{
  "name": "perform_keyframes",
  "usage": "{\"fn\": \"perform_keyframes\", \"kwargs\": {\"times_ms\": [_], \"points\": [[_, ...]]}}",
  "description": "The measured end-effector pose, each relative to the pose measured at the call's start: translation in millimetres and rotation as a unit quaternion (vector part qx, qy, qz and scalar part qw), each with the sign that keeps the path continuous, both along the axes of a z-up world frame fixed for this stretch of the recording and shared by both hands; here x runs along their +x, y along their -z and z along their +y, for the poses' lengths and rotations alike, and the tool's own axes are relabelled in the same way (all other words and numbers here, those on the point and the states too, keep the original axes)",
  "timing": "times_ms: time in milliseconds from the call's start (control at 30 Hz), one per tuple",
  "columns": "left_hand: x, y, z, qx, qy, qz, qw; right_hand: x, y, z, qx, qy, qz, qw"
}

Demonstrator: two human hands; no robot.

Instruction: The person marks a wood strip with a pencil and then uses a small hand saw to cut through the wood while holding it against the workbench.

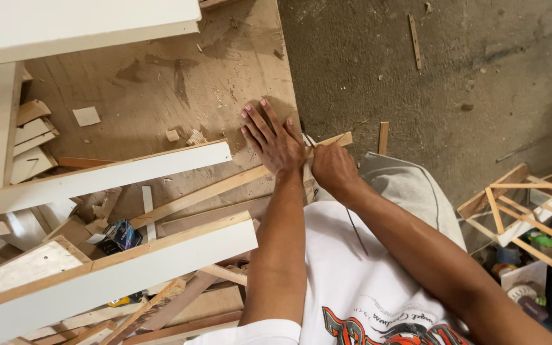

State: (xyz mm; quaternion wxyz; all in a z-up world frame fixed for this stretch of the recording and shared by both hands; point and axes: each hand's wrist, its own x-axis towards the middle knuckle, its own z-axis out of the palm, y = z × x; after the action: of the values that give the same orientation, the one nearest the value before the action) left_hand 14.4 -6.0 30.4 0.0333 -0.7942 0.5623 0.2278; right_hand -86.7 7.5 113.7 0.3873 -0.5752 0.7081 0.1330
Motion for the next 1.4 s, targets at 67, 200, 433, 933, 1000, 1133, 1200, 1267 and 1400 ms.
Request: {"fn": "perform_keyframes", "kwargs": {"times_ms": [67, 200, 433, 933, 1000, 1133, 1200, 1267, 1400], "points": [[-1.0, 0.2, 1.4, -0.014, -0.006, 0.002, 1.000, -2.1, -1.3, 3.7, 0.030, 0.012, 0.011, 0.999], [-1.0, 3.8, -0.5, 0.021, 0.007, -0.010, 1.000, -2.5, 9.8, 11.4, -0.033, -0.001, -0.007, 0.999], [-0.1, 7.8, 8.6, -0.023, 0.002, -0.009, 1.000, -5.2, 15.8, 15.1, -0.024, 0.027, -0.051, 0.998], [-4.9, 9.4, 2.1, -0.053, 0.011, -0.009, 0.998, -7.0, 28.6, 20.7, 0.018, 0.011, -0.011, 1.000], [-5.4, 13.8, 5.8, -0.111, -0.002, -0.010, 0.994, -7.1, 28.9, 16.1, 0.011, 0.008, -0.018, 1.000], [-9.2, 15.4, 10.3, -0.128, -0.045, 0.017, 0.991, -15.2, 22.5, 9.5, -0.085, -0.016, -0.057, 0.995], [-6.4, 15.6, 7.4, -0.168, -0.056, 0.020, 0.984, -13.0, 22.5, 6.8, -0.103, -0.007, -0.075, 0.992], [-1.5, 14.8, 13.1, -0.198, -0.047, 0.003, 0.979, -16.6, 25.4, 0.9, -0.106, -0.009, -0.086, 0.991], [-4.8, 21.8, 9.6, -0.191, -0.015, -0.001, 0.982, -4.2, 36.0, 2.9, -0.098, -0.014, -0.065, 0.993]]}}
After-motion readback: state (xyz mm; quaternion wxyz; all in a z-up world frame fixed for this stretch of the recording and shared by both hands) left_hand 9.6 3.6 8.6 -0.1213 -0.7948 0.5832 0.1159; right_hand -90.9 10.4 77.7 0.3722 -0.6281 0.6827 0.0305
